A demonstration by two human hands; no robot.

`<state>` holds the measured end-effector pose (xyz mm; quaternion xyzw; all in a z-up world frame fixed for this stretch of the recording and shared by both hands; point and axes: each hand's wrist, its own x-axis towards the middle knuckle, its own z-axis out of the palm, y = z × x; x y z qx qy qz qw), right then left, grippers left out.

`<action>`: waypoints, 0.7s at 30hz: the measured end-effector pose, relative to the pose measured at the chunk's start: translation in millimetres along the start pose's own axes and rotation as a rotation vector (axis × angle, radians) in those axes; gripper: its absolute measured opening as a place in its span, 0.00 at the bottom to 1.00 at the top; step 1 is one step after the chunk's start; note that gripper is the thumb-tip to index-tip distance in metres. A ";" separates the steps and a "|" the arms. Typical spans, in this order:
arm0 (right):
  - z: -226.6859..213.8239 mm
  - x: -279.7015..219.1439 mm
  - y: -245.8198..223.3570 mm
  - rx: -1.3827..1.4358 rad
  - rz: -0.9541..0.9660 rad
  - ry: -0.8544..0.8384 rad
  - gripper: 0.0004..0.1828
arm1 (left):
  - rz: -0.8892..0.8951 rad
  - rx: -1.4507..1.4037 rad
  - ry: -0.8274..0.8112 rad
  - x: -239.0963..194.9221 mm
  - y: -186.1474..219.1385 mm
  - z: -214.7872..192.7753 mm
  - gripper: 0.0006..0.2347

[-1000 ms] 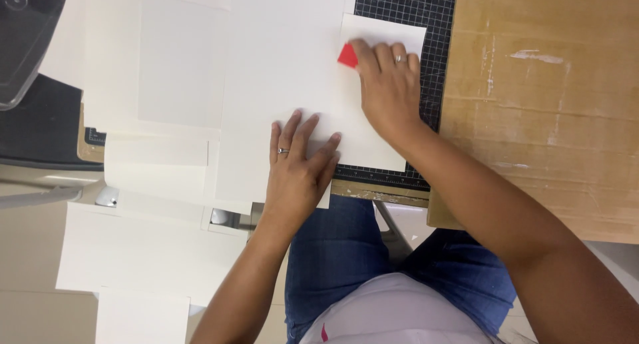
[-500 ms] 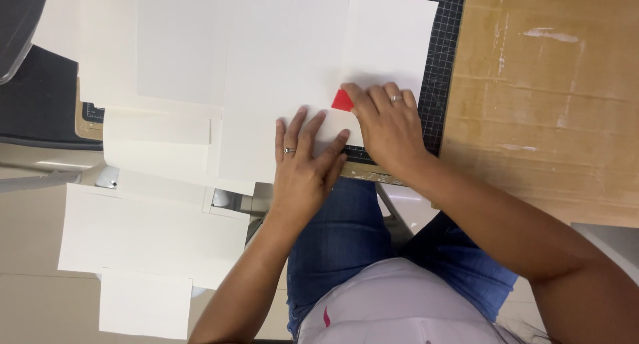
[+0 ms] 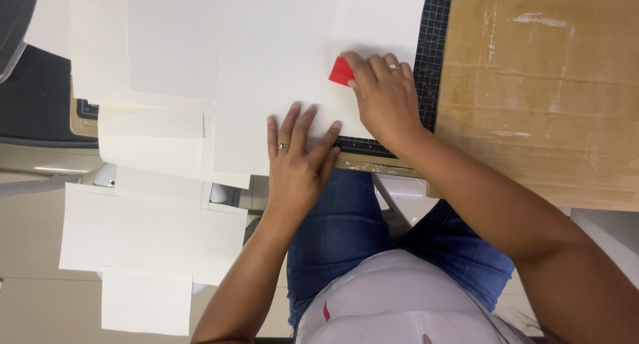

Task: The person marks a line on a beige paper sheet, places a smaller beige sheet on top, and smooths it with a red plastic scraper. They then apply glue with a roller to a white sheet, place another white sheet on top, and smooth it with the scraper. The process is repeated for multiple sheets.

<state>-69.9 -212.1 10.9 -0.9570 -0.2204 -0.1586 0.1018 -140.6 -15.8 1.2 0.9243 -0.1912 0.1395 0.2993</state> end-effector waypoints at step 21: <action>-49.1 -3.6 39.4 1.522 0.757 -0.228 0.10 | 0.042 -0.050 -0.004 1.2 22.3 -8.5 0.15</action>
